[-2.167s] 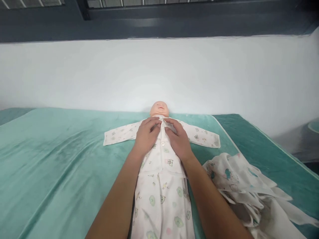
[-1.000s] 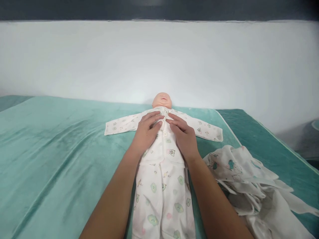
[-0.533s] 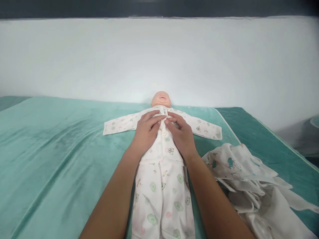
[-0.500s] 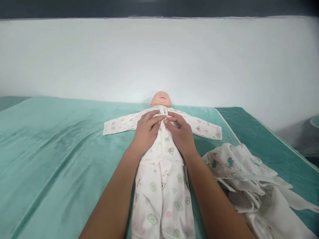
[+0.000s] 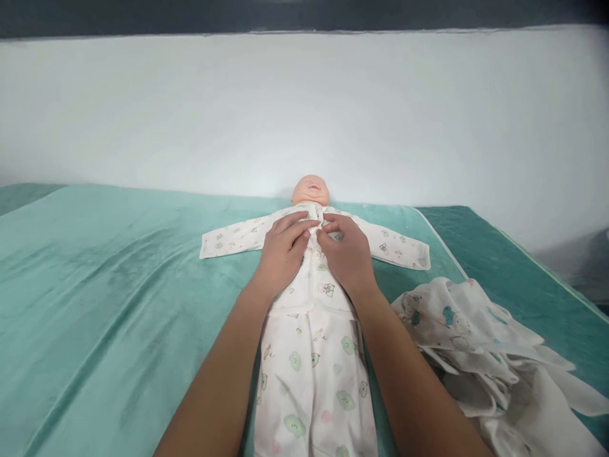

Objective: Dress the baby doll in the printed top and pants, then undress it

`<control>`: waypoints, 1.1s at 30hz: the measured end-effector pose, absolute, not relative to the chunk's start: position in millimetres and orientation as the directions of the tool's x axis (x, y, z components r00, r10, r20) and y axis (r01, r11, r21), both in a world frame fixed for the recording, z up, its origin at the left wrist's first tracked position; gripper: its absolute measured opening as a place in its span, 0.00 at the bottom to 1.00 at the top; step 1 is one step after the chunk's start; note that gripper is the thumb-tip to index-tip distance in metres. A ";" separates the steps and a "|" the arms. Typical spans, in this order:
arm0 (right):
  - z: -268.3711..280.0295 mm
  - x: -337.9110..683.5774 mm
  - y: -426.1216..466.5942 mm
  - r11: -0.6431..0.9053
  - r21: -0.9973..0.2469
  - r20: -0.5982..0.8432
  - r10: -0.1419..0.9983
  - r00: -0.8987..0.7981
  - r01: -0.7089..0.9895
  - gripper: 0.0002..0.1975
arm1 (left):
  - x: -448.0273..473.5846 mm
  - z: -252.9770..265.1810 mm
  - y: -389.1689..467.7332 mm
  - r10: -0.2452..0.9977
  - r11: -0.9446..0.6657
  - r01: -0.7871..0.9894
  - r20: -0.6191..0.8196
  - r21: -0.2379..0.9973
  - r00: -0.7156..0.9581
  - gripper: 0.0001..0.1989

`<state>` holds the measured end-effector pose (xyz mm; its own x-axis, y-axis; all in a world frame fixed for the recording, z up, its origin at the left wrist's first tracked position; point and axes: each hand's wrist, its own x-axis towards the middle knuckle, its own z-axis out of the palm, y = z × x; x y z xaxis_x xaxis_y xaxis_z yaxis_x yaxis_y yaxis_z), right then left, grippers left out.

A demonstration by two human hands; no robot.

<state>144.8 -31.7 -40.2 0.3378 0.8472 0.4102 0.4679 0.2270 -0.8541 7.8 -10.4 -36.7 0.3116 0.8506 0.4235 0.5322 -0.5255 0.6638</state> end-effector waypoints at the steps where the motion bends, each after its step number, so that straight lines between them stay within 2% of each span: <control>1: -40.2 145.2 -32.3 0.233 -0.853 0.414 0.846 0.335 0.467 0.03 | 7.8 -36.6 -10.3 0.851 -0.525 0.535 0.425 0.662 0.310 0.17; 11: -40.4 145.7 -33.6 0.283 -0.817 0.483 0.811 0.330 0.502 0.03 | 7.9 -35.1 -11.3 0.855 -0.518 0.528 0.412 0.673 0.314 0.18; 25: -42.0 146.7 -33.4 0.288 -0.841 0.463 0.821 0.334 0.459 0.04 | 15.4 -30.2 -14.9 0.866 -0.499 0.600 0.385 0.626 0.319 0.22; 30: -41.4 145.7 -34.4 0.269 -0.862 0.438 0.821 0.365 0.430 0.04 | 14.7 -31.9 -14.3 0.856 -0.515 0.578 0.404 0.633 0.321 0.22; 33: -41.8 145.8 -34.2 0.266 -0.898 0.402 0.820 0.409 0.350 0.05 | 12.3 -32.6 -14.4 0.850 -0.527 0.524 0.422 0.669 0.316 0.21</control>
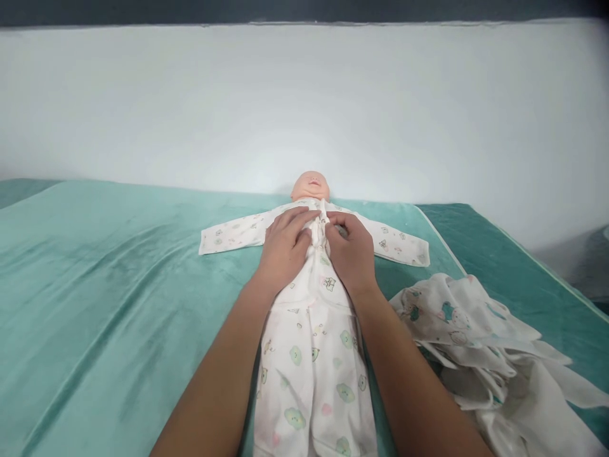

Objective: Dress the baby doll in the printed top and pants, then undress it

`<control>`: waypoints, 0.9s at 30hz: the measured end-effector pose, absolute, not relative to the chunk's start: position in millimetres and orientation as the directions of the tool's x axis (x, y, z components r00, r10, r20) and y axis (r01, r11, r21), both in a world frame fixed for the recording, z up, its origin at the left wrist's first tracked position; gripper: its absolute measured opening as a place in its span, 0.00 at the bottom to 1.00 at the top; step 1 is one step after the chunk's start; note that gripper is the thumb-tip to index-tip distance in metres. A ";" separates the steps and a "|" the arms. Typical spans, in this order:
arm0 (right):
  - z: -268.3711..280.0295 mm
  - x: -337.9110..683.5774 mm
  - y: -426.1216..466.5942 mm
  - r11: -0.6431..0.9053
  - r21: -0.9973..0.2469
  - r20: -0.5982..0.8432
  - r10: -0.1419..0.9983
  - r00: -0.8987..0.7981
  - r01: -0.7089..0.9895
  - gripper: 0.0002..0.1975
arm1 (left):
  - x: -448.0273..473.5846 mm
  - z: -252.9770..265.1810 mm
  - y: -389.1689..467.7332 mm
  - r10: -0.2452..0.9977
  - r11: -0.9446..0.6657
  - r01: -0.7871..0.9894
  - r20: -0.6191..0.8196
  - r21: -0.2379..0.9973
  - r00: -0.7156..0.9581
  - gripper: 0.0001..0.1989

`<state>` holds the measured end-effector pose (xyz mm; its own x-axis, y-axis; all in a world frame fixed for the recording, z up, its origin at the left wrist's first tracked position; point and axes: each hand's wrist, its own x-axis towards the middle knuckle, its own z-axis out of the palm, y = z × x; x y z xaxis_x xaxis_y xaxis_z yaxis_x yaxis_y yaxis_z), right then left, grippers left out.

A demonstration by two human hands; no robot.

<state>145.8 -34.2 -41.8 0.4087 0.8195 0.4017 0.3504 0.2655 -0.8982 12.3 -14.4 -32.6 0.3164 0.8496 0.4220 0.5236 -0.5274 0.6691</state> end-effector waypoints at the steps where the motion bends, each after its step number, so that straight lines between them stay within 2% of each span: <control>1: -42.4 146.1 -33.8 0.261 -0.917 0.375 0.824 0.425 0.301 0.05 | 11.0 -32.2 -14.8 0.848 -0.531 0.497 0.427 0.686 0.315 0.20; 5: -46.9 148.9 -30.6 0.249 -0.965 0.258 0.843 0.473 0.083 0.06 | 3.3 -27.0 -18.0 0.853 -0.511 0.424 0.379 0.748 0.360 0.11; 7: -49.0 150.2 -29.4 0.285 -0.957 0.275 0.827 0.491 0.056 0.05 | -1.2 -23.4 -19.6 0.846 -0.502 0.419 0.330 0.757 0.419 0.09; 12: -45.6 148.5 -35.8 0.424 -0.885 0.463 0.765 0.448 0.190 0.06 | -6.9 -18.9 -19.8 0.801 -0.546 0.409 0.311 0.732 0.512 0.04; 16: -35.9 143.4 -47.2 0.488 -0.785 0.599 0.754 0.268 0.381 0.13 | -6.4 -20.9 -17.8 0.801 -0.544 0.374 0.334 0.751 0.497 0.03; 19: -32.8 141.6 -50.4 0.453 -0.757 0.579 0.799 0.162 0.470 0.13 | -6.4 -22.1 -17.4 0.809 -0.529 0.349 0.335 0.774 0.482 0.03; 24: -37.6 144.0 -46.0 0.389 -0.747 0.570 0.792 0.219 0.539 0.13 | -6.5 -22.4 -20.0 0.822 -0.509 0.359 0.318 0.782 0.473 0.04; 27: -38.2 145.4 -45.0 0.360 -0.772 0.537 0.811 0.234 0.525 0.11 | -3.6 -24.2 -22.1 0.823 -0.529 0.375 0.351 0.761 0.447 0.04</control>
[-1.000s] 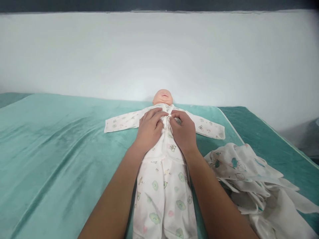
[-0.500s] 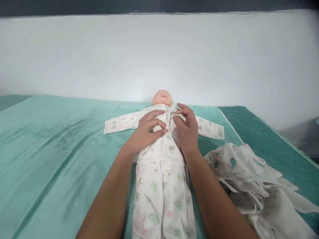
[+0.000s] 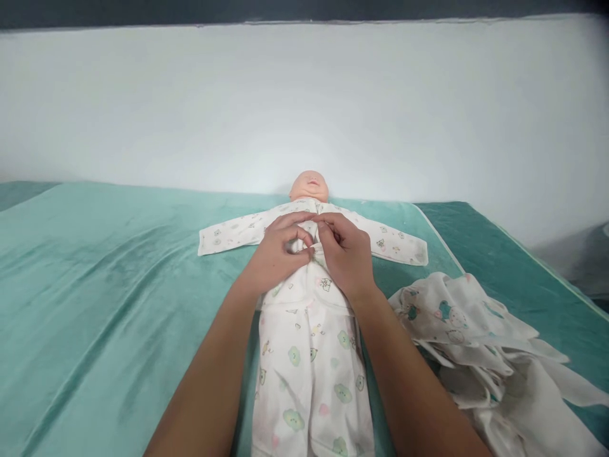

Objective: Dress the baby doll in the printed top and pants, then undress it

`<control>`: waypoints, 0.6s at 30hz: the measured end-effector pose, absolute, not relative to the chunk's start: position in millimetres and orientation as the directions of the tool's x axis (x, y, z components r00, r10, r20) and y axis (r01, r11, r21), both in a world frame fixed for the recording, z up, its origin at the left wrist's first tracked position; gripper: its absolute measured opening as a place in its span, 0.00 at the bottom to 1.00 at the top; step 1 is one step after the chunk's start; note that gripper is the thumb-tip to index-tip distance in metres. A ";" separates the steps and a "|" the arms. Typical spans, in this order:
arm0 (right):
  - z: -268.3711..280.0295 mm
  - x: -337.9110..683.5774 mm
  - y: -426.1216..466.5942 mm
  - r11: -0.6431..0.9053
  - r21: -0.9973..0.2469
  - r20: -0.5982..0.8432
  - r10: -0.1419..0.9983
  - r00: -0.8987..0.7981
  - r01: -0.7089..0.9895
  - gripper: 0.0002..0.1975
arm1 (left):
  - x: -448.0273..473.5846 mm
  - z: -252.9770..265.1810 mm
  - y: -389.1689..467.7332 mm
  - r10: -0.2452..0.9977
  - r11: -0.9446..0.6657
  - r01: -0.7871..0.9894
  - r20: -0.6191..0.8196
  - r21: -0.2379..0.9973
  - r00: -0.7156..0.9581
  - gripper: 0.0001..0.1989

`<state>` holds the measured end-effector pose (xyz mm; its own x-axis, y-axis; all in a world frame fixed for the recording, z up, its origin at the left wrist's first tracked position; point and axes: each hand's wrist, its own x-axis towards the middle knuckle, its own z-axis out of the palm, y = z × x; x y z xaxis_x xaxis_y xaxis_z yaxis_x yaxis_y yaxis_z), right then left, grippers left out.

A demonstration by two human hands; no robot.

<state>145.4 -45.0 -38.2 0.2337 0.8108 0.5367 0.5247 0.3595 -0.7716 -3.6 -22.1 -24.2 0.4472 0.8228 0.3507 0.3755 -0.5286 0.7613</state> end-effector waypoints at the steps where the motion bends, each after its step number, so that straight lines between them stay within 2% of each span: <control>1: -37.5 145.8 -45.3 0.355 -0.788 0.517 0.825 0.228 0.502 0.11 | -2.0 -25.0 -22.7 0.821 -0.539 0.384 0.367 0.750 0.436 0.05; 7: -34.3 149.4 -45.4 0.335 -0.892 0.403 0.893 0.201 0.303 0.09 | 4.2 -27.4 -24.6 0.816 -0.574 0.437 0.433 0.693 0.384 0.06; 10: -36.4 151.0 -43.3 0.334 -0.914 0.385 0.894 0.231 0.231 0.09 | -0.9 -24.4 -23.7 0.802 -0.581 0.431 0.395 0.690 0.448 0.05; 14: -37.9 151.5 -42.5 0.313 -0.933 0.350 0.905 0.243 0.179 0.09 | -14.2 -19.9 -21.5 0.758 -0.585 0.400 0.301 0.706 0.578 0.08; 18: -37.1 151.8 -43.2 0.315 -0.938 0.342 0.906 0.250 0.141 0.09 | -22.9 -20.3 -18.3 0.718 -0.592 0.350 0.277 0.726 0.639 0.09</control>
